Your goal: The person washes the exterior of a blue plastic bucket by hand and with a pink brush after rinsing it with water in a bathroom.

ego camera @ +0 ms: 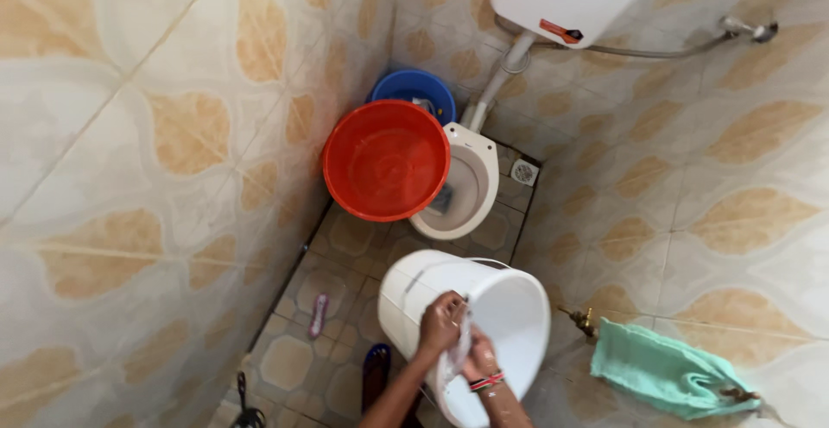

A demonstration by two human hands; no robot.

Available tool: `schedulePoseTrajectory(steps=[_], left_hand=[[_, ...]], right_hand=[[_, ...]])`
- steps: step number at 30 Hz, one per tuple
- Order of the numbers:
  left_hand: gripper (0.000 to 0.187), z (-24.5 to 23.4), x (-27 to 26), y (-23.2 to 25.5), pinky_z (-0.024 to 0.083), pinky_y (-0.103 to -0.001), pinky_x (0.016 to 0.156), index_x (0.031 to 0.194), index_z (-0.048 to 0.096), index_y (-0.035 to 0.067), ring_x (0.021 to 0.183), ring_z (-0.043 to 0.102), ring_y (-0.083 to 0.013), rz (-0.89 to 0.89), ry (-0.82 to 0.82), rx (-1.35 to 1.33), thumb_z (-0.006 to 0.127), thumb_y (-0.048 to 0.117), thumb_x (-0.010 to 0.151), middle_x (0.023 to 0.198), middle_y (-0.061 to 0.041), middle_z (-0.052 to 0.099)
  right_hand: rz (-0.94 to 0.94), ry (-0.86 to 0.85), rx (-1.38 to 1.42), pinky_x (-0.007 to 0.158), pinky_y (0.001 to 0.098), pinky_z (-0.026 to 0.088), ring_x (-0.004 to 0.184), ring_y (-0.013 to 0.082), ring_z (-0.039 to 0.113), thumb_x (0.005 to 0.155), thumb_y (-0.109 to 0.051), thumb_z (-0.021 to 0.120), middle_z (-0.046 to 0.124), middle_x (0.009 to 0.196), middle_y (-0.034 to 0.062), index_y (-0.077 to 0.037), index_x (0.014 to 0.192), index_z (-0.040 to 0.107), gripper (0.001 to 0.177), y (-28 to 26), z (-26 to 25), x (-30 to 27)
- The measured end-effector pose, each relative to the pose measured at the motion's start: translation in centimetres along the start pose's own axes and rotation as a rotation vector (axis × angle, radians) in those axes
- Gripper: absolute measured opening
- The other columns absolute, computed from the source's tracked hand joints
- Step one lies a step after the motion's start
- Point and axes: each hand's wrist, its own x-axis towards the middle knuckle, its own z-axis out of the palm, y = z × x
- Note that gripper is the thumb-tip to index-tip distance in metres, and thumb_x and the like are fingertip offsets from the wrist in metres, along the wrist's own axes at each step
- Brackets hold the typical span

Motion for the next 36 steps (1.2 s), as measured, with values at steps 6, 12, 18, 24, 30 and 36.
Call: schedulePoseTrajectory(steps=[6,12,18,24,30,36], left_hand=[[0.016,1.1,0.4,-4.2,0.046,-0.05,0.083,0.098,0.062,0.0,0.097,0.054,-0.043,0.529,0.066,0.245,0.064,0.001,0.082,0.102,-0.019,0.06],[0.012,-1.0,-2.2,0.7,0.046,-0.049,0.09,0.094,0.06,0.001,0.096,0.057,-0.0382,0.391,-0.148,0.213,0.066,0.011,0.094,0.098,-0.017,0.058],[0.013,-1.0,-4.3,2.3,0.052,-0.045,0.091,0.098,0.061,0.001,0.1,0.065,-0.0309,0.271,-0.438,0.315,0.062,0.014,0.098,0.107,-0.014,0.06],[0.042,2.2,-2.4,7.0,0.053,-0.048,0.078,0.1,0.061,-0.006,0.089,0.064,-0.0412,0.475,-0.221,0.41,0.081,0.025,0.08,0.098,-0.024,0.061],[0.027,5.2,-1.9,7.4,0.057,-0.047,0.079,0.107,0.062,-0.002,0.087,0.07,-0.0413,0.249,-0.192,0.45,0.071,0.011,0.086,0.101,-0.023,0.07],[0.019,0.9,-8.9,12.0,0.055,-0.046,0.071,0.096,0.063,0.0,0.082,0.07,-0.0395,0.288,-0.267,0.349,0.074,0.014,0.09,0.092,-0.02,0.071]], right_hand=[[-0.228,-0.373,-0.451,0.114,0.0394,0.039,0.139,0.0322,0.054,0.093,0.004,0.048,0.055,0.147,0.0243,0.01,0.145,0.04,0.053,-7.2,5.8,-8.5],[-0.492,-0.088,-0.572,0.102,0.0349,0.048,0.122,0.0245,0.057,0.095,-0.001,0.052,0.058,0.133,0.0168,0.008,0.136,0.05,0.042,-8.4,1.6,-4.3],[-0.464,0.089,-0.531,0.083,0.0332,0.051,0.093,0.0212,0.063,0.095,0.0,0.054,0.068,0.103,0.0127,0.01,0.113,0.061,0.022,-7.4,-2.8,0.4],[-0.667,0.16,-0.79,0.075,0.0345,0.054,0.087,0.019,0.067,0.096,-0.003,0.049,0.074,0.1,0.014,0.008,0.113,0.066,0.026,-0.8,-5.3,-3.1],[-0.635,0.075,-0.897,0.09,0.0327,0.052,0.104,0.0196,0.061,0.098,-0.005,0.051,0.067,0.117,0.0178,0.01,0.124,0.057,0.03,-0.2,-7.0,-6.4],[-0.543,0.206,-0.958,0.095,0.0346,0.05,0.11,0.0235,0.06,0.097,-0.003,0.05,0.065,0.122,0.0206,0.011,0.128,0.054,0.034,-6.4,-5.2,-0.8]])
